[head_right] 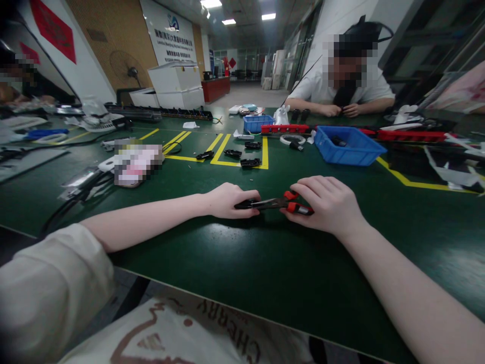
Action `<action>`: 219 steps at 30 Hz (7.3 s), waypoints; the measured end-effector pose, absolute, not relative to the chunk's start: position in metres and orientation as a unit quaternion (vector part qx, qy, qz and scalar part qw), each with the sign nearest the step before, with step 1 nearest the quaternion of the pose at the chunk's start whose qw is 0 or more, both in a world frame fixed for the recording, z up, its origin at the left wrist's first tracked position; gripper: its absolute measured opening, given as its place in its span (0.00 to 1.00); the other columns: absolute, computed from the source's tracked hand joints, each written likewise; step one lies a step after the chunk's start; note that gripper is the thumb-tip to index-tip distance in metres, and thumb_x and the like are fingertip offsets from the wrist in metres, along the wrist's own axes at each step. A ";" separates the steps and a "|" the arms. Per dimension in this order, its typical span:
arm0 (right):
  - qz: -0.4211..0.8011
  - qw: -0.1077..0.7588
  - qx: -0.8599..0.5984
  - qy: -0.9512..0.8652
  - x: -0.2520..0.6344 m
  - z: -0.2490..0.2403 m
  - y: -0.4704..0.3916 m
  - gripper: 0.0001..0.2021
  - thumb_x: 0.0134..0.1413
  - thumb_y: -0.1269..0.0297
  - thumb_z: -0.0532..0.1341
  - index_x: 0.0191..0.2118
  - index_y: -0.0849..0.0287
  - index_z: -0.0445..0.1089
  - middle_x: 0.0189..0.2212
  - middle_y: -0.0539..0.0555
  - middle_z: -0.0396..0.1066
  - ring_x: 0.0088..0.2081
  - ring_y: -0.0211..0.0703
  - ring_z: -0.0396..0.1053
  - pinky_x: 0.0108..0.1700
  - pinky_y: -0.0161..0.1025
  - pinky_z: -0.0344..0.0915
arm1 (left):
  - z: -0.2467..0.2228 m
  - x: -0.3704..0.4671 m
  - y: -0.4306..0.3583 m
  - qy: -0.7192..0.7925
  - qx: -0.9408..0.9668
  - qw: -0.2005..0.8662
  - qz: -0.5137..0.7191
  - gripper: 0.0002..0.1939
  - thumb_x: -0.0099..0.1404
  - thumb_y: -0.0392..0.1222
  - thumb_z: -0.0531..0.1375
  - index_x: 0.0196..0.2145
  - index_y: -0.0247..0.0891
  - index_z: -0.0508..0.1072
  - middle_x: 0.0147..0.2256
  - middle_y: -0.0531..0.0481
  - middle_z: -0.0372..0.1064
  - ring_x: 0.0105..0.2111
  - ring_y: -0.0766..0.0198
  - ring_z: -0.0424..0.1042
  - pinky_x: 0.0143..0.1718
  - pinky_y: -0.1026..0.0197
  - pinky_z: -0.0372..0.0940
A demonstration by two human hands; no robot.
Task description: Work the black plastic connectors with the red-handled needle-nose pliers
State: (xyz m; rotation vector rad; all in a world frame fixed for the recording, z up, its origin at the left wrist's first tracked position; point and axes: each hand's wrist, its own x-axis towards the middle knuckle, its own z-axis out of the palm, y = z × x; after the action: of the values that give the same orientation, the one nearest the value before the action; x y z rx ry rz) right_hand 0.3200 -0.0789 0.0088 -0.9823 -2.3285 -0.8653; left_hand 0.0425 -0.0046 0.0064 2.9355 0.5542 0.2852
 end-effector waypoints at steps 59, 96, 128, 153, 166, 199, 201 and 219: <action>-0.256 0.216 -0.397 -0.855 0.319 0.012 -0.078 0.16 0.55 0.52 0.65 0.44 0.56 0.74 0.39 0.59 0.78 0.38 0.52 0.76 0.39 0.46 0.71 | 0.005 0.043 -0.007 0.199 0.973 0.066 0.093 0.20 0.70 0.57 0.56 0.51 0.41 0.69 0.31 0.52 0.76 0.28 0.61 0.75 0.27 0.64 0.57; -0.198 0.195 -0.405 -0.871 0.316 0.012 -0.080 0.14 0.56 0.51 0.64 0.40 0.56 0.74 0.35 0.57 0.78 0.33 0.49 0.75 0.35 0.44 0.71 | 0.007 0.043 -0.007 0.187 0.975 0.075 0.090 0.20 0.70 0.55 0.56 0.51 0.40 0.69 0.32 0.52 0.75 0.28 0.63 0.73 0.27 0.65 0.57; -0.108 0.192 -0.433 -0.874 0.319 0.005 -0.077 0.15 0.59 0.46 0.60 0.42 0.51 0.70 0.33 0.57 0.76 0.31 0.51 0.74 0.29 0.48 0.71 | 0.009 0.042 -0.006 0.191 0.976 0.073 0.078 0.19 0.71 0.55 0.56 0.52 0.40 0.69 0.33 0.51 0.76 0.29 0.63 0.74 0.27 0.65 0.57; -0.118 0.185 -0.437 -0.872 0.319 0.011 -0.080 0.13 0.57 0.47 0.61 0.42 0.50 0.70 0.33 0.57 0.75 0.31 0.53 0.74 0.30 0.51 0.71 | 0.008 0.041 -0.004 0.159 0.980 0.084 0.088 0.19 0.73 0.54 0.55 0.52 0.39 0.68 0.33 0.51 0.75 0.28 0.64 0.73 0.27 0.65 0.58; -0.163 0.168 -0.431 -0.871 0.312 0.008 -0.084 0.15 0.59 0.49 0.59 0.41 0.55 0.71 0.34 0.60 0.75 0.32 0.53 0.73 0.32 0.50 0.70 | 0.006 0.041 -0.005 0.172 0.979 0.066 0.089 0.19 0.71 0.54 0.56 0.52 0.40 0.69 0.34 0.51 0.77 0.30 0.62 0.75 0.28 0.64 0.57; -0.148 0.162 -0.426 -0.878 0.312 0.011 -0.080 0.15 0.57 0.49 0.61 0.39 0.55 0.72 0.35 0.59 0.77 0.32 0.51 0.74 0.33 0.47 0.70 | 0.007 0.042 -0.006 0.173 0.979 0.066 0.084 0.20 0.70 0.56 0.56 0.52 0.41 0.69 0.32 0.51 0.75 0.29 0.62 0.74 0.28 0.64 0.57; -0.159 0.159 -0.426 -0.877 0.311 0.012 -0.081 0.14 0.57 0.49 0.61 0.39 0.54 0.72 0.35 0.59 0.78 0.32 0.51 0.74 0.33 0.47 0.70 | 0.007 0.042 -0.006 0.174 0.979 0.065 0.086 0.20 0.70 0.57 0.55 0.52 0.41 0.69 0.32 0.51 0.75 0.29 0.62 0.73 0.27 0.64 0.57; -0.167 0.182 -0.433 -0.867 0.316 0.017 -0.085 0.12 0.59 0.51 0.61 0.42 0.51 0.70 0.36 0.60 0.76 0.36 0.56 0.75 0.35 0.53 0.72 | 0.008 0.042 -0.006 0.172 0.977 0.088 0.092 0.19 0.71 0.54 0.57 0.51 0.39 0.70 0.32 0.51 0.76 0.28 0.63 0.73 0.28 0.65 0.58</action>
State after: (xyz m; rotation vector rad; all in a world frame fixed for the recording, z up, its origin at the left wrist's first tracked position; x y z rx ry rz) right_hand 0.3158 -0.0855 0.0171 -1.2215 -2.4476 -0.4709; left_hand 0.0419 -0.0059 0.0077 2.9089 0.5123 0.2725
